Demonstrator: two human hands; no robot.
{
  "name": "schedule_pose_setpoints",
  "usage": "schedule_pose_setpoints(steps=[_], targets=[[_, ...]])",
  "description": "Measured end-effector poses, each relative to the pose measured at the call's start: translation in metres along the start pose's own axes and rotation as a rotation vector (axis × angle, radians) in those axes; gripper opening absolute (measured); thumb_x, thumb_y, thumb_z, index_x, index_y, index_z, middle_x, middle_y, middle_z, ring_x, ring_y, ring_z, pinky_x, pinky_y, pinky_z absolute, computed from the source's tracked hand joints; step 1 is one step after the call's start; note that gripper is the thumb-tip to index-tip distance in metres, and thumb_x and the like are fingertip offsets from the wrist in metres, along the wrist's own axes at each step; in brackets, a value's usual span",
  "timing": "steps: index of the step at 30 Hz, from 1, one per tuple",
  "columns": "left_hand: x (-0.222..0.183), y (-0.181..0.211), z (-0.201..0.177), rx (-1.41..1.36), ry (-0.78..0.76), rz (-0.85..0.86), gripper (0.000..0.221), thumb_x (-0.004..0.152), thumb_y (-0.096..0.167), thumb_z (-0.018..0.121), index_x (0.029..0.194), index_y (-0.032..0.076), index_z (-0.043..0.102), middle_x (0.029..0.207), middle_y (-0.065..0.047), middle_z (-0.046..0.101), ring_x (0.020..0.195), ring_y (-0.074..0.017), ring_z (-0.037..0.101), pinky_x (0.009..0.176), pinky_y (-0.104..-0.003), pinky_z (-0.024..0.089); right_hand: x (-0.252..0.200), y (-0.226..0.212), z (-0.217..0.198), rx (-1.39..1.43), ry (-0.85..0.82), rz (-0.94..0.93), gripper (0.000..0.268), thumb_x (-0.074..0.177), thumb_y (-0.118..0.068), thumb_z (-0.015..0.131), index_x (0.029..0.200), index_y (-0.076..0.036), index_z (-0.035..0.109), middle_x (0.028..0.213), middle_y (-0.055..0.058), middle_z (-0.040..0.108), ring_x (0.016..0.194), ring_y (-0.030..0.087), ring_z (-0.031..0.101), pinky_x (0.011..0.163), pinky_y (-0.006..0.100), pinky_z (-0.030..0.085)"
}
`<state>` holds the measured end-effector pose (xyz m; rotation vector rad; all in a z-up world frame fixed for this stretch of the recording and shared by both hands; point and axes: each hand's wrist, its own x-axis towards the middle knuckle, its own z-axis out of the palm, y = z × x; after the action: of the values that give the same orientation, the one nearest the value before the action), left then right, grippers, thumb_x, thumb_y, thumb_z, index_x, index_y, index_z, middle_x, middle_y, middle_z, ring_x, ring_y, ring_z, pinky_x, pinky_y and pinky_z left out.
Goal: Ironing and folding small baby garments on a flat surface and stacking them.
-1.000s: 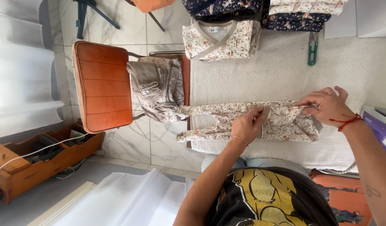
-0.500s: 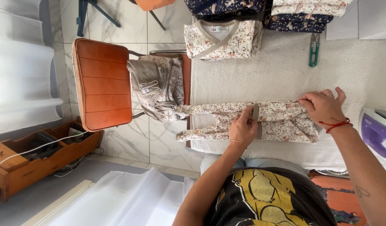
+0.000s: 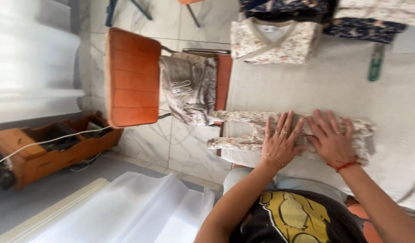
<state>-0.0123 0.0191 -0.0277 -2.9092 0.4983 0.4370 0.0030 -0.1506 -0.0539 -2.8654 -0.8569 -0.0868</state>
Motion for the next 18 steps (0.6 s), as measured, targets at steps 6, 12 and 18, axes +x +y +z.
schedule_pose_setpoints(steps=[6,12,18], targets=[[-0.028,-0.120,0.015,-0.182,0.145,-0.318,0.065,0.085,0.035,0.054,0.137,0.023,0.017,0.145,-0.004,0.011,0.135,-0.0225,0.012,0.097,-0.068,0.004,0.037,-0.076,-0.011,0.191,0.121,0.028,0.033,0.077,-0.026,0.056,0.107,-0.011,0.054,0.124,0.012,0.048,0.114,0.028,0.044,0.098,0.046,0.032],[-0.038,-0.213,0.062,-0.446,0.124,-0.240,0.045,0.074,0.052,0.051,0.115,0.036,0.045,0.101,0.009,0.059,0.117,-0.0146,0.042,0.098,-0.065,0.004,0.088,-0.220,0.034,0.383,-0.073,-0.249,0.035,0.075,-0.032,0.057,0.106,-0.015,0.053,0.119,0.006,0.043,0.075,0.018,0.058,0.059,0.031,0.048],[-0.025,-0.233,0.079,-0.437,0.097,-0.111,0.024,0.070,0.049,0.057,0.083,0.029,0.053,0.084,0.008,0.057,0.093,-0.0157,0.055,0.101,-0.059,0.012,0.109,-0.267,0.071,0.200,0.063,-0.032,0.020,0.065,-0.011,0.055,0.050,-0.015,0.043,0.056,-0.002,0.045,0.036,0.018,0.044,0.034,0.032,0.033]])
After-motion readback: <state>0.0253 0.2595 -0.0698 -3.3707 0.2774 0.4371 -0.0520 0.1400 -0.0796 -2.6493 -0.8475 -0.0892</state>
